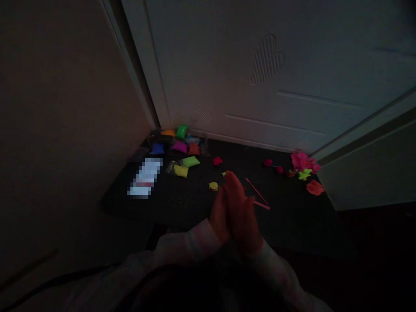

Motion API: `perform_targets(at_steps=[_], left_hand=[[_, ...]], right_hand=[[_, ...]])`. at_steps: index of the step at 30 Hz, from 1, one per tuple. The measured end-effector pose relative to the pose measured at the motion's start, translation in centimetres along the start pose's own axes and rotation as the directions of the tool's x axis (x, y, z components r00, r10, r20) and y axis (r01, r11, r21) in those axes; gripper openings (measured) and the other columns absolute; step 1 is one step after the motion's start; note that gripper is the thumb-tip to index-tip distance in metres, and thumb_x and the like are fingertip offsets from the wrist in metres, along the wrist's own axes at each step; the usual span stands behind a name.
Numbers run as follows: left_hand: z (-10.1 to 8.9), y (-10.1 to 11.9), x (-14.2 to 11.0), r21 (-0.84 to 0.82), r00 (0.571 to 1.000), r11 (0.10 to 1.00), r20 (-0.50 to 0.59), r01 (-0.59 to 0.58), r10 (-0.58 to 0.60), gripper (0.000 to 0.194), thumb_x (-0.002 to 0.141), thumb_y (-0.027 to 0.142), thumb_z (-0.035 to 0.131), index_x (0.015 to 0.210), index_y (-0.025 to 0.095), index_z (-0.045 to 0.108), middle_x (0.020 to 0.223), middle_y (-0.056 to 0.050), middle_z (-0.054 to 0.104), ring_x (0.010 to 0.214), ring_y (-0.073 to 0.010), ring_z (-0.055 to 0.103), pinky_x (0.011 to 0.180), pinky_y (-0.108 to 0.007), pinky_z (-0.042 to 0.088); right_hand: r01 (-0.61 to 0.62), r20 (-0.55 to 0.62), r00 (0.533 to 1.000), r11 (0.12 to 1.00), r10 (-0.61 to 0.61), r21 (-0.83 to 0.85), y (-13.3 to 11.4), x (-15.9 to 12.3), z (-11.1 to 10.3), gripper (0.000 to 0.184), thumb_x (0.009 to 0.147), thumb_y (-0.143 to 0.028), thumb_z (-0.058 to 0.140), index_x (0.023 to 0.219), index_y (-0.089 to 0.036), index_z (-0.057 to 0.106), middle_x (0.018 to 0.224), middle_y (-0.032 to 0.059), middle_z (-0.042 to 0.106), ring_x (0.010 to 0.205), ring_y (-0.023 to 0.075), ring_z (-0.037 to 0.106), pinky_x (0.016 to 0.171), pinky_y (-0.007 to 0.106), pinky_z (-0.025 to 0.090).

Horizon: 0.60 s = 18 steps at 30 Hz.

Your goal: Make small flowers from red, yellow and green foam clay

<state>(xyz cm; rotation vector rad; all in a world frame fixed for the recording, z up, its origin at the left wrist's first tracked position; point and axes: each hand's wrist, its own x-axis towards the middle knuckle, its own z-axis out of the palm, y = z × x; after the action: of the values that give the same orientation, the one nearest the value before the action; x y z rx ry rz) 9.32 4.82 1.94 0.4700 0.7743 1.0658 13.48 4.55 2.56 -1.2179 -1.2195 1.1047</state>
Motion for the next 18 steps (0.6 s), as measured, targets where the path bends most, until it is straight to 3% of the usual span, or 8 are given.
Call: perform_targets(at_steps=[2, 4, 6, 9, 11, 13, 16, 18], left_hand=[[-0.6, 0.8, -0.2, -0.012, 0.993, 0.995, 0.061, 0.102, -0.101, 0.05, 0.078, 0.054, 0.028, 0.103, 0.019, 0.054, 0.097, -0.01, 0.06, 0.089, -0.0228, 0.057, 0.072, -0.036, 0.045], [-1.2, 1.3, -0.6, 0.073, 0.994, 0.992, 0.012, 0.103, -0.104, 0.044, 0.077, 0.051, 0.039, 0.107, 0.021, 0.05, 0.1, -0.008, 0.058, 0.087, -0.0191, 0.056, 0.075, -0.033, 0.044], [-1.6, 1.8, -1.3, 0.347, 0.994, 0.935, -0.053, -0.069, 0.093, 0.039, 0.072, 0.04, 0.054, 0.108, 0.024, 0.05, 0.101, -0.005, 0.056, 0.089, -0.0176, 0.053, 0.078, -0.031, 0.041], [-1.8, 2.7, -2.2, 0.715, 0.904, 0.581, 0.173, -0.389, 0.391, 0.029, 0.07, 0.03, 0.06, 0.099, 0.026, 0.06, 0.102, -0.005, 0.054, 0.097, -0.0201, 0.047, 0.087, -0.034, 0.036], [-1.7, 3.2, -2.6, 0.773, 0.842, 0.382, 0.348, -0.506, 0.412, 0.025, 0.072, 0.03, 0.059, 0.096, 0.027, 0.062, 0.099, -0.005, 0.056, 0.098, -0.0209, 0.047, 0.088, -0.036, 0.034], [-1.6, 3.5, -2.8, 0.779, 0.812, 0.289, 0.436, -0.557, 0.388, 0.024, 0.073, 0.03, 0.058, 0.096, 0.026, 0.063, 0.096, -0.005, 0.058, 0.095, -0.0204, 0.048, 0.086, -0.035, 0.036], [-1.5, 3.5, -2.8, 0.781, 0.8, 0.245, 0.474, -0.575, 0.368, 0.021, 0.074, 0.028, 0.056, 0.093, 0.022, 0.064, 0.093, -0.006, 0.06, 0.092, -0.0196, 0.05, 0.085, -0.034, 0.036], [-1.4, 3.6, -2.7, 0.779, 0.813, 0.273, 0.469, -0.565, 0.345, 0.019, 0.074, 0.027, 0.057, 0.091, 0.022, 0.064, 0.092, -0.006, 0.06, 0.092, -0.0196, 0.05, 0.085, -0.034, 0.036]], right_hand=[[-0.079, 0.049, 0.997, 0.9, 0.064, 0.429, -0.9, 0.6, -1.8, 0.061, 0.078, -0.062, 0.006, 0.121, -0.035, 0.039, 0.131, -0.0015, 0.041, 0.121, 0.0155, 0.037, 0.096, 0.04, 0.034], [-0.147, 0.09, 0.989, 0.735, 0.117, 0.661, -1.5, 1.0, -3.2, 0.056, 0.077, -0.065, 0.015, 0.116, -0.037, 0.044, 0.132, -0.0043, 0.039, 0.123, 0.0145, 0.033, 0.099, 0.041, 0.029], [-0.159, 0.091, 0.987, 0.692, 0.134, 0.704, -1.9, 1.2, -3.7, 0.055, 0.077, -0.065, 0.017, 0.115, -0.037, 0.045, 0.132, -0.0042, 0.04, 0.124, 0.0138, 0.031, 0.101, 0.041, 0.026], [-0.121, 0.066, 0.992, 0.713, 0.105, 0.691, -2.5, 0.9, -3.4, 0.058, 0.077, -0.064, 0.013, 0.116, -0.036, 0.044, 0.132, -0.0029, 0.041, 0.125, 0.0137, 0.03, 0.102, 0.041, 0.023], [-0.106, 0.062, 0.994, 0.727, 0.087, 0.678, -2.8, 0.7, -3.0, 0.059, 0.077, -0.064, 0.012, 0.117, -0.035, 0.045, 0.131, -0.0022, 0.042, 0.125, 0.0139, 0.031, 0.102, 0.04, 0.023], [-0.102, 0.061, 0.995, 0.73, 0.082, 0.676, -2.9, 0.6, -2.8, 0.058, 0.078, -0.063, 0.013, 0.116, -0.034, 0.046, 0.13, -0.0019, 0.043, 0.124, 0.014, 0.031, 0.103, 0.04, 0.023], [-0.102, 0.061, 0.995, 0.724, 0.083, 0.683, -2.9, 0.6, -2.9, 0.056, 0.078, -0.063, 0.016, 0.113, -0.033, 0.048, 0.128, -0.0014, 0.045, 0.124, 0.0144, 0.032, 0.102, 0.039, 0.024], [-0.107, 0.062, 0.994, 0.733, 0.088, 0.672, -2.8, 0.7, -3.0, 0.056, 0.078, -0.063, 0.016, 0.113, -0.032, 0.048, 0.127, -0.001, 0.046, 0.123, 0.015, 0.033, 0.101, 0.039, 0.025]])
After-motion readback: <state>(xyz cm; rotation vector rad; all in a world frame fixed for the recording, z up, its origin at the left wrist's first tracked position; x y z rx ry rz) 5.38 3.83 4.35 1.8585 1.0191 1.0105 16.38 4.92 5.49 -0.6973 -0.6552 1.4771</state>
